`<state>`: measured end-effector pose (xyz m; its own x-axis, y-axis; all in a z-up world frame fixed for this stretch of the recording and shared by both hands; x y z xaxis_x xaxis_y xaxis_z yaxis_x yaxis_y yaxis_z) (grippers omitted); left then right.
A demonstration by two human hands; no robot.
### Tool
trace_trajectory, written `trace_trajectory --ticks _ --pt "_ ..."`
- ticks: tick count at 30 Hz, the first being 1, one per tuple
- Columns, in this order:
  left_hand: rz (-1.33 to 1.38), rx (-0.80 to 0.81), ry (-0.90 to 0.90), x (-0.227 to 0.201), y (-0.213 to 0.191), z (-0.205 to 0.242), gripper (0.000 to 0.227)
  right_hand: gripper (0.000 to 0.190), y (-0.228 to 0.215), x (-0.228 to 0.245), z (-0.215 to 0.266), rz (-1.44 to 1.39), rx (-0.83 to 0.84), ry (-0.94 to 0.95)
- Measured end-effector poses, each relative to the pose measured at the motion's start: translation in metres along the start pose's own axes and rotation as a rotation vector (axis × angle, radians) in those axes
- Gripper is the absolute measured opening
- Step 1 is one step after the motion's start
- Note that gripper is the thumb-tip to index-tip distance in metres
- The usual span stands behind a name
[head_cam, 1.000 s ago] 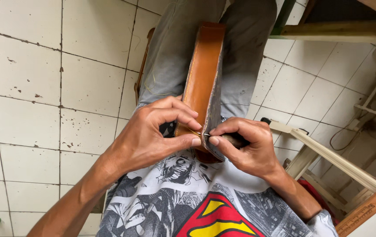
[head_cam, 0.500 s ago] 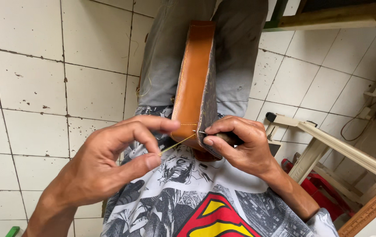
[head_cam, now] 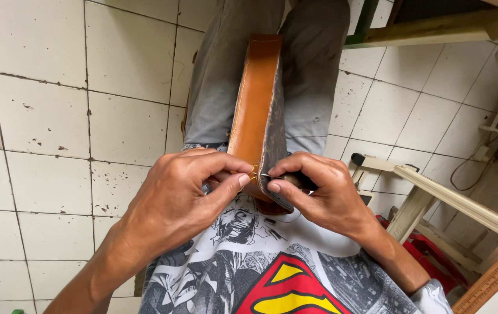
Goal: The person hand-sews the edge of a brown leather wallet using a needle and yellow thread. They repeatedly insert the needle through pre-punched holes along the seam, pull the thread through, and tighten the stitches while holding the wallet steady.
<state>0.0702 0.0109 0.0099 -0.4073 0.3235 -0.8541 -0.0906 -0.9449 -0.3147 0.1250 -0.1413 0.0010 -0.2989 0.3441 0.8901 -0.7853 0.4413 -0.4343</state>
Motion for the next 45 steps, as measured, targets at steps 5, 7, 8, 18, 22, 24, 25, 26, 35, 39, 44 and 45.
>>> trace_trajectory --ticks 5,7,8,18,22,24,25,26,35,39,44,45 --pt "0.032 0.064 -0.047 0.001 0.007 -0.002 0.008 0.017 -0.002 0.004 -0.007 0.065 0.094 0.039" --pt "0.024 0.083 -0.088 0.004 0.009 -0.002 0.008 0.016 -0.003 0.007 -0.011 0.079 0.123 0.043" --pt "0.021 0.134 -0.149 0.008 0.013 -0.002 0.008 0.016 0.0 0.003 -0.009 0.111 0.181 0.115" --pt "0.022 0.253 -0.389 0.018 0.017 -0.009 0.012 0.018 0.0 -0.014 0.006 0.105 0.135 0.173" --pt "0.042 0.388 -0.49 0.007 0.016 -0.016 0.019 0.018 -0.001 -0.013 0.011 0.083 0.095 0.159" --pt "0.037 0.475 -0.642 0.008 0.017 -0.014 0.016 0.017 -0.001 -0.013 0.013 0.125 0.083 0.175" --pt "0.035 0.477 -0.643 0.009 0.017 -0.014 0.016 0.017 -0.001 -0.012 0.014 0.123 0.082 0.177" --pt "0.037 0.481 -0.627 0.009 0.018 -0.015 0.016 0.017 -0.002 -0.012 0.014 0.12 0.076 0.181" --pt "0.158 0.503 -0.631 0.018 0.027 -0.016 0.015 0.017 -0.006 0.0 0.011 0.199 0.061 0.118" --pt "0.214 0.505 -0.659 0.021 0.025 -0.015 0.014 0.031 -0.005 -0.016 0.014 0.267 0.034 0.178" --pt "0.258 0.481 -0.67 0.029 0.025 -0.011 0.014 0.026 0.001 -0.019 0.015 0.153 -0.021 0.212" --pt "0.269 0.467 -0.636 0.029 0.024 -0.012 0.015 0.025 0.001 -0.023 0.015 0.107 -0.047 0.244"
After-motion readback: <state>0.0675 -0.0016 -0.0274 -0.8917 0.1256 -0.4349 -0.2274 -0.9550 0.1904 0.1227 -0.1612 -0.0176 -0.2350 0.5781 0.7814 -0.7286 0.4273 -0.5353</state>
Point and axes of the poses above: each hand's wrist, its own z-axis away from the middle knuckle, its own y-axis out of the palm, x = y × z, the point moved 8 cm from there along -z, towards the middle knuckle, and after that the axes turned 7 degrees about -y, right-handed, at the moved point
